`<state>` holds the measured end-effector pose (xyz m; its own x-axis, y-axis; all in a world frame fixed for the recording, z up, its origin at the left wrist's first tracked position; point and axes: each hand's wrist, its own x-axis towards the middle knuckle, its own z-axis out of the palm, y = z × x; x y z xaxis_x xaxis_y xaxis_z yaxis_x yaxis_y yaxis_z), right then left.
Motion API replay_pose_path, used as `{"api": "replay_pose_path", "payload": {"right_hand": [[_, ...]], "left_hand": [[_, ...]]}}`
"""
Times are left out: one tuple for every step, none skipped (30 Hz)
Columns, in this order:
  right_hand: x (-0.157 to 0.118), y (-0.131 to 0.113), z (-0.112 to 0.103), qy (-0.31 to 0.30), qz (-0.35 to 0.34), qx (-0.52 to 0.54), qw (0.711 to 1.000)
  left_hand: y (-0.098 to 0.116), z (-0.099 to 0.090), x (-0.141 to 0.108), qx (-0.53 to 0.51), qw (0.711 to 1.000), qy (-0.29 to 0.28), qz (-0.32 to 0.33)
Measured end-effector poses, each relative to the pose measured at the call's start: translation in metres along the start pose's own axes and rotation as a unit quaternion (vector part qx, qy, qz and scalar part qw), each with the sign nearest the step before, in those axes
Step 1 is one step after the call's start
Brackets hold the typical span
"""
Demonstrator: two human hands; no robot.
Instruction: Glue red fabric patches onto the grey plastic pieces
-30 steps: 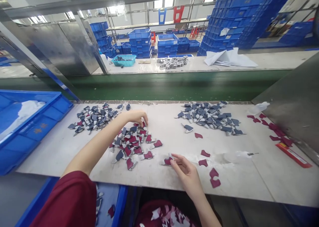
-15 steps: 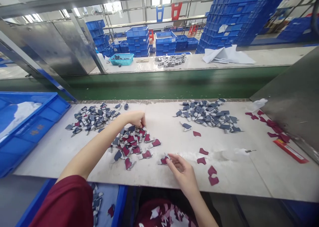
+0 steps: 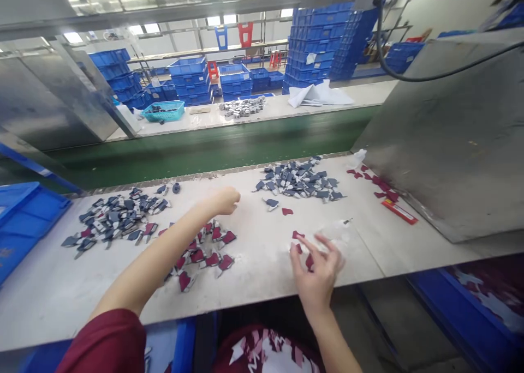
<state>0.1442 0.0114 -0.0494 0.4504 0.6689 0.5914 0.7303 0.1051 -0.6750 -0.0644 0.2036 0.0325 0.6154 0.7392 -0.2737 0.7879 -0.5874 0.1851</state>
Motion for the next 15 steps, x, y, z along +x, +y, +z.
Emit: {"api": "replay_pose_path", "payload": {"right_hand": [[0.006,0.011,-0.004,0.031,0.009,-0.041,0.999],[0.012,0.021,-0.007,0.047,0.02,-0.071,0.996],[0.017,0.031,-0.008,0.053,0.03,-0.092,0.994],[0.022,0.041,-0.008,0.047,0.036,-0.104,0.993],[0.025,0.05,-0.007,0.031,0.037,-0.11,0.993],[0.029,0.058,-0.005,0.009,0.033,-0.111,0.993],[0.032,0.065,-0.002,-0.016,0.028,-0.107,0.994],[0.035,0.071,0.0,-0.041,0.025,-0.1,0.994],[0.037,0.075,0.002,-0.06,0.026,-0.093,0.994],[0.04,0.077,0.003,-0.071,0.029,-0.083,0.994],[0.042,0.078,0.002,-0.074,0.035,-0.071,0.994],[0.044,0.076,0.001,-0.069,0.04,-0.053,0.995],[0.045,0.073,-0.002,-0.058,0.04,-0.029,0.997],[0.044,0.069,-0.004,-0.039,0.036,0.001,0.999],[0.042,0.065,-0.008,-0.013,0.029,0.038,0.999]], "left_hand": [[0.014,0.004,0.01,0.004,1.0,0.018,0.014],[0.028,0.008,0.021,0.011,0.999,0.029,0.024],[0.04,0.012,0.031,0.016,0.999,0.037,0.034],[0.05,0.014,0.041,0.017,0.998,0.04,0.046],[0.057,0.016,0.05,0.016,0.998,0.036,0.058],[0.061,0.017,0.058,0.013,0.997,0.028,0.069],[0.063,0.016,0.064,0.01,0.997,0.016,0.078],[0.062,0.015,0.069,0.006,0.996,0.003,0.085],[0.059,0.013,0.072,0.001,0.996,-0.007,0.089],[0.055,0.011,0.072,-0.004,0.996,-0.014,0.091],[0.052,0.01,0.07,-0.01,0.996,-0.017,0.089],[0.05,0.009,0.065,-0.017,0.996,-0.016,0.086],[0.05,0.009,0.058,-0.025,0.996,-0.013,0.08],[0.052,0.011,0.048,-0.033,0.997,-0.008,0.074],[0.057,0.015,0.036,-0.04,0.997,-0.002,0.066]]}}
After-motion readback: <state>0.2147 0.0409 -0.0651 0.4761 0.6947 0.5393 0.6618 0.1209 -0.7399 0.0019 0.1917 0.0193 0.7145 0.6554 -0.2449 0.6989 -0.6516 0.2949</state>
